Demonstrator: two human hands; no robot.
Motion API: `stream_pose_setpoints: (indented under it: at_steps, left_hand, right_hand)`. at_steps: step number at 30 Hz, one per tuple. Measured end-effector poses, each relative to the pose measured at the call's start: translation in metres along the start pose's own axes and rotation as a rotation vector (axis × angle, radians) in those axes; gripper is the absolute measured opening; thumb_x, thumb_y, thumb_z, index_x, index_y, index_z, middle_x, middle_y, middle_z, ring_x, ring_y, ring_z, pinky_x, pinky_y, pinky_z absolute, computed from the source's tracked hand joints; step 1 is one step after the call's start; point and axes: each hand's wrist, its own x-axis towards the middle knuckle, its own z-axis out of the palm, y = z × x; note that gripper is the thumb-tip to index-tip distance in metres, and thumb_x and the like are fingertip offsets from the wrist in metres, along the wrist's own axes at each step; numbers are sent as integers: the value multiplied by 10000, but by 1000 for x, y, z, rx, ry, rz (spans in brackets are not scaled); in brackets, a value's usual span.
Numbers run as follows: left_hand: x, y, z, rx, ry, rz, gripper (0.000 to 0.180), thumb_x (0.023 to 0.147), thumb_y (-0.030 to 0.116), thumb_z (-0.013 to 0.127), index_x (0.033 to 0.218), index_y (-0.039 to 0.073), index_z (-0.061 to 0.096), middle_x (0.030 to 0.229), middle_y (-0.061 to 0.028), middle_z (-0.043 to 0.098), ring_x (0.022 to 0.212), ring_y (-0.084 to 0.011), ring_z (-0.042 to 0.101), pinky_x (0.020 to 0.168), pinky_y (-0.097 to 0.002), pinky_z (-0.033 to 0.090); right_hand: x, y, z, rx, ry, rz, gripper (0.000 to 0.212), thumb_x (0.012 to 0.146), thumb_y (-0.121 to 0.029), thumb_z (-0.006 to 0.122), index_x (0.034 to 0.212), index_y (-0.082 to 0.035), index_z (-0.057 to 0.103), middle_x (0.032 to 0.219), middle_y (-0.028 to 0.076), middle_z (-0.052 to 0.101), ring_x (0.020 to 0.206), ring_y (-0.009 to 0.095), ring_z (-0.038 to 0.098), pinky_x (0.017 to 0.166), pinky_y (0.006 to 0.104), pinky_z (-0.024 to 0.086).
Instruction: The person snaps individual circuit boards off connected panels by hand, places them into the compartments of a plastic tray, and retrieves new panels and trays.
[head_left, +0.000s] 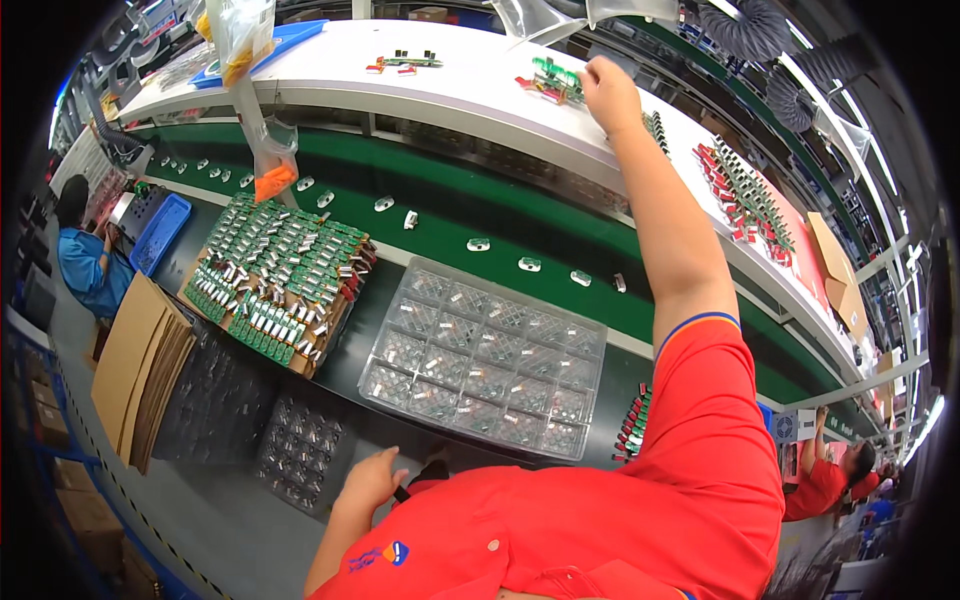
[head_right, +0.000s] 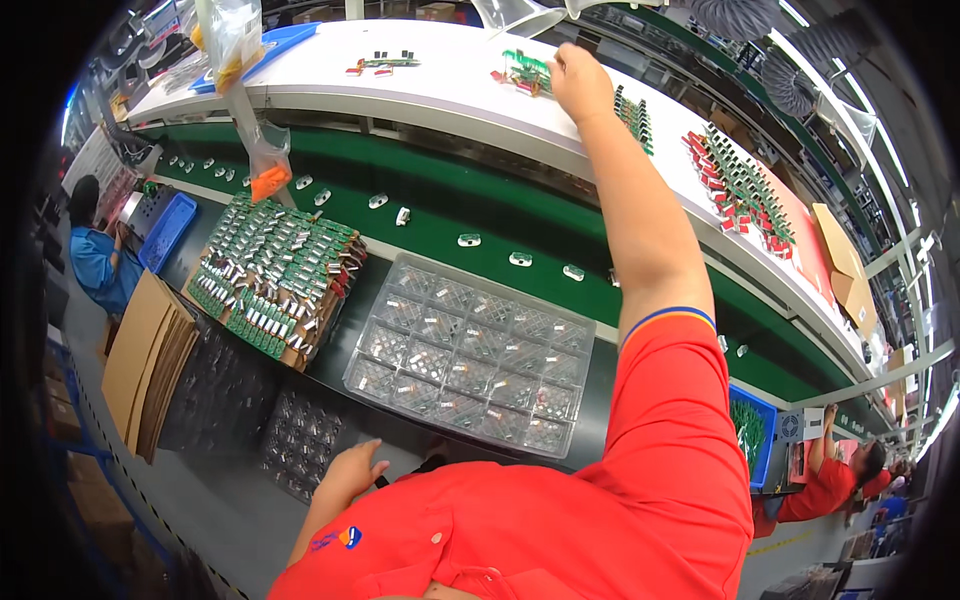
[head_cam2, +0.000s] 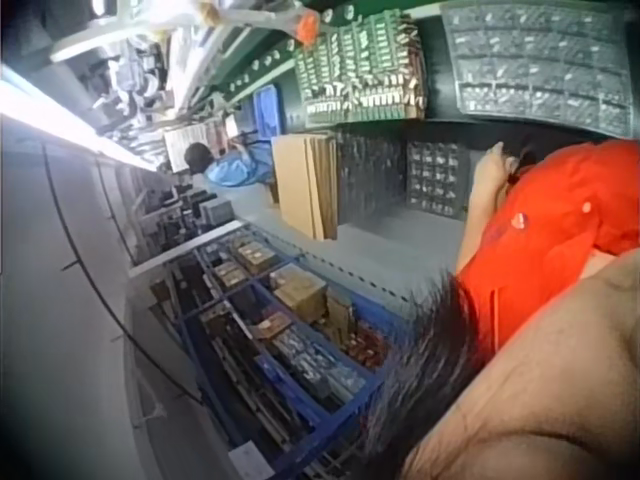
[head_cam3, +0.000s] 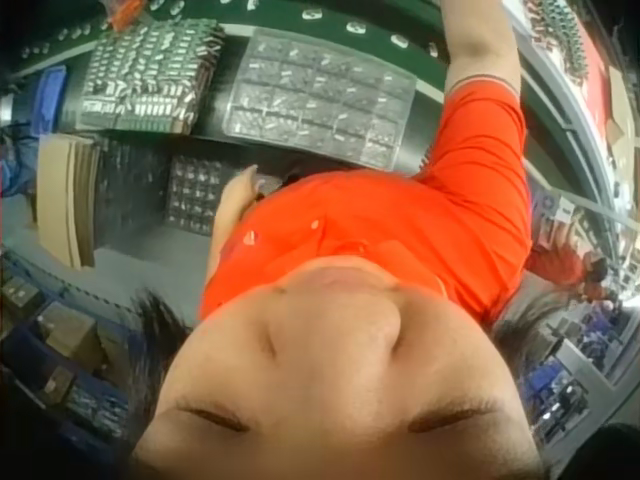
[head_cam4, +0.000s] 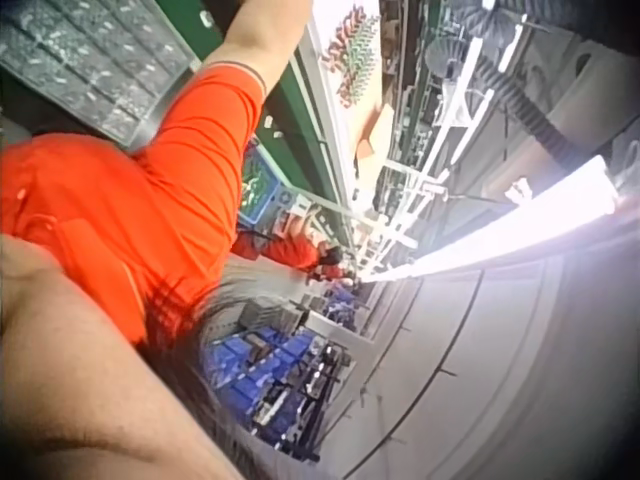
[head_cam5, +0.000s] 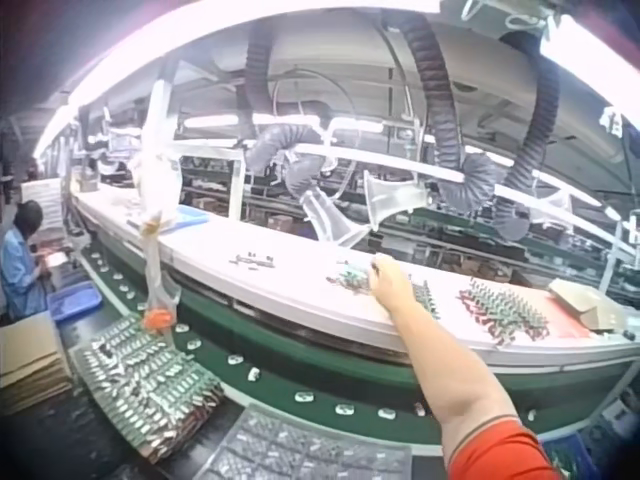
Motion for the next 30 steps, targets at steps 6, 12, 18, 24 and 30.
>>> stream_pose_setpoints:
  at_steps: [6, 12, 18, 24, 30]
  left_hand:
    - [35, 32, -75, -477, 449, 340, 206, 825, 104, 506, 980, -12, 576, 971, -139, 593, 907, -230, 572, 813, -318, 429]
    - [70, 73, -83, -1183, -86, 661, 438, 923, 284, 373, 1242, -17, 372, 1160, -149, 500, 1107, -204, 448, 951, -316, 315]
    - [90, 96, -60, -1031, -525, 257, 242, 893, 199, 451, 1028, 22, 545, 921, -64, 597, 868, -111, 552, 755, -248, 432]
    - [112, 100, -32, -976, -654, 362, 250, 883, 185, 462, 1055, 23, 545, 957, -55, 596, 902, -120, 548, 752, -251, 425]
    - [141, 90, -53, -1370, -1008, 130, 280, 864, 211, 506, 1074, 31, 550, 941, -74, 611, 886, -137, 558, 769, -271, 444]
  right_hand:
    - [-78, -113, -77, 451, -199, 127, 78, 818, -88, 555, 833, -15, 533, 667, 51, 569, 573, 102, 526, 541, 229, 426]
    - [-254, -218, -120, 610, -883, 110, 92, 749, -101, 605, 801, -63, 539, 683, 118, 546, 650, 323, 554, 554, 390, 437]
    - [-334, -244, -137, 479, -792, 481, 137, 771, -106, 601, 860, -36, 526, 725, 121, 580, 598, 273, 571, 514, 343, 442]
    - [-343, -231, -148, 847, -1113, 1047, 156, 854, -136, 480, 951, -25, 531, 717, 28, 554, 588, 80, 504, 512, 227, 420]
    - [-358, -214, -147, 1456, -1085, 1540, 186, 842, -143, 523, 998, -41, 524, 823, 16, 549, 633, 67, 476, 575, 214, 414]
